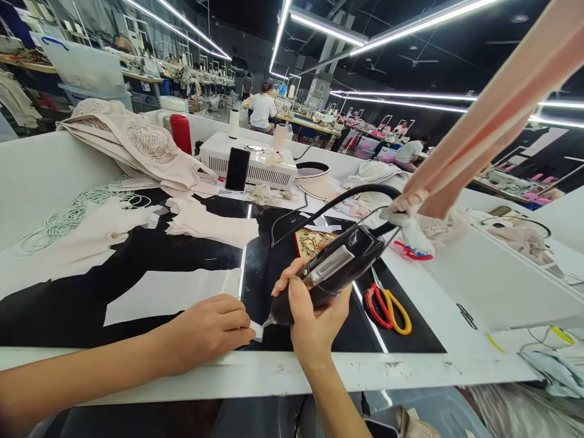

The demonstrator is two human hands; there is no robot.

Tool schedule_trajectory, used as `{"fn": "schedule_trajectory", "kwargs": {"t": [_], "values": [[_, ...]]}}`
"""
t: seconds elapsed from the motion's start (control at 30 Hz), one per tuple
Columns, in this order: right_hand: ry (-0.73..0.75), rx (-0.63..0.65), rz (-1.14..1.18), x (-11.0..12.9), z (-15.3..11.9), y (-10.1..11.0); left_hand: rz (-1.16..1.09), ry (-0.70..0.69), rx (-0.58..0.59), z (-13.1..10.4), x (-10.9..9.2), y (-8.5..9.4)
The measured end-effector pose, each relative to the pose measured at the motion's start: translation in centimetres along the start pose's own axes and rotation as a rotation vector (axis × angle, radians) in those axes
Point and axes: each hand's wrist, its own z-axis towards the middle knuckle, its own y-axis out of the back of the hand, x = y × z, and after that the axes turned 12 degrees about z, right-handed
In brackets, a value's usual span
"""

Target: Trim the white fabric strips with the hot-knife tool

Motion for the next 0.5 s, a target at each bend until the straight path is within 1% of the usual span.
{"fn": "schedule_trajectory", "kwargs": {"t": [0.1,0.2,0.43,0.5], "values": [[0.009,0.018,-0.002,-0.2,-0.1,0.2,0.018,-0.009,-0.022,0.1,-0.2,-0.8],[0.002,0.026,-0.012,-0.2,-0.2,0.3,0.038,-0.011,-0.017,0.3,-0.4,-1.4],[-0.006,0.017,-0.016,-0.2,-0.2,0.4,0.081,-0.027,0.013,0.5,-0.5,-1.4],[-0.003,0.019,-0.018,-0.2,-0.3,0.4,0.089,-0.028,0.002,0.5,-0.4,-1.5]]}}
